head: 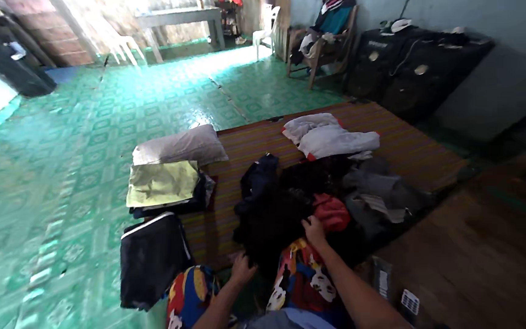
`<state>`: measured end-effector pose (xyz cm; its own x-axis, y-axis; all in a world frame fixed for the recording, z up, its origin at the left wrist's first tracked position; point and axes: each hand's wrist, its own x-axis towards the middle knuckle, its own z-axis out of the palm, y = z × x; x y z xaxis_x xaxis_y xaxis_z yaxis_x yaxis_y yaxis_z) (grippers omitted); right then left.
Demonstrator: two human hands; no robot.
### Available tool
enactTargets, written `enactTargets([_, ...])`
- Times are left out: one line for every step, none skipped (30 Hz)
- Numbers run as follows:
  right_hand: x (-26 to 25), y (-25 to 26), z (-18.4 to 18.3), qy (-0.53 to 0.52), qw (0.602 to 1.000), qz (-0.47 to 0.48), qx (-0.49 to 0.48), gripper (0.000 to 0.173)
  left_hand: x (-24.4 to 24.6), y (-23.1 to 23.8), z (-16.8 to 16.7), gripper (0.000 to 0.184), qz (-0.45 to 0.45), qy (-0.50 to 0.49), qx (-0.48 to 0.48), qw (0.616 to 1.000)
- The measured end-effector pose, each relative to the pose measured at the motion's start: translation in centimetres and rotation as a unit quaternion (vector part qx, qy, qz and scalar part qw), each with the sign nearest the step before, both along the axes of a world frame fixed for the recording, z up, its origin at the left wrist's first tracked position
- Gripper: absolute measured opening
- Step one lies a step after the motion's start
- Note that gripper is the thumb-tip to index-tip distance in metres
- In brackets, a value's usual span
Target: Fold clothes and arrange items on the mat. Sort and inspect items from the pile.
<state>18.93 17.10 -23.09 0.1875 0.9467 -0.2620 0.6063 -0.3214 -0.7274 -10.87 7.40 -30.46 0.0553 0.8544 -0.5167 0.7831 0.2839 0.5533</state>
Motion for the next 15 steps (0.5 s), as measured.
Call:
enactTargets([-0.2,-0.4,0.1,-0.028,0.999,0.017,0.005,0.041,0.2,0.6,0.3,0.053,0.036,-0.05,0.009,0.998])
enactTargets([-0.5,-0.8,0.2,-0.056,0.998,0.041,0.008,0.042,0.2,1.4,0.8,0.052,0.074,-0.099,0.022,0.992])
enactTargets([-0.8,-1.3,0.3,-0.09,0.994,0.068,0.01,0.042,0.2,2.4,1.8,0.05,0.107,-0.143,0.041,0.983])
enactTargets([-1.2,-1.6,0.5,-0.122,0.988,0.09,0.012,0.041,-0.1,3.5,2.8,0.047,0.134,-0.175,0.067,0.973])
enactTargets([-1.5,-1.8,0.6,-0.145,0.984,0.106,0.012,0.04,-0.3,4.8,4.0,0.045,0.16,-0.202,0.096,0.962])
enactTargets([-1.7,-1.8,0.6,-0.165,0.979,0.121,0.016,0.038,-0.7,6.3,5.3,0.043,0.187,-0.219,0.126,0.949])
enactTargets([-1.9,-1.7,0.5,-0.184,0.973,0.135,0.023,0.036,-1.1,7.9,6.5,0.042,0.211,-0.224,0.156,0.938])
enactTargets([-2.1,-1.6,0.6,-0.198,0.968,0.149,0.024,0.036,-1.7,9.6,7.5,0.041,0.23,-0.223,0.18,0.93])
enactTargets([-2.2,-1.4,0.7,-0.211,0.964,0.162,0.017,0.035,-2.4,11.4,8.3,0.043,0.236,-0.209,0.191,0.93])
enactTargets([-2.4,-1.3,0.8,-0.222,0.96,0.173,0.008,0.035,-3.0,13.1,8.7,0.044,0.231,-0.187,0.185,0.937])
enactTargets([-2.5,-1.1,0.8,-0.228,0.957,0.179,0.001,0.034,-3.3,14.7,9.1,0.044,0.214,-0.149,0.162,0.952])
enactTargets([-2.6,-0.8,0.7,-0.234,0.955,0.184,-0.005,0.034,-3.3,16.2,9.2,0.042,0.193,-0.094,0.134,0.967])
enactTargets([-2.7,-0.6,0.4,-0.238,0.953,0.185,-0.008,0.034,-2.9,17.4,9.2,0.04,0.169,-0.041,0.114,0.978])
enactTargets([-2.8,-0.5,0.2,-0.245,0.952,0.185,-0.006,0.033,-2.3,18.5,8.7,0.039,0.144,-0.006,0.114,0.983])
enactTargets([-2.8,-0.3,0.2,-0.249,0.951,0.184,-0.003,0.032,-1.5,19.4,7.9,0.038,0.119,0.01,0.125,0.985])
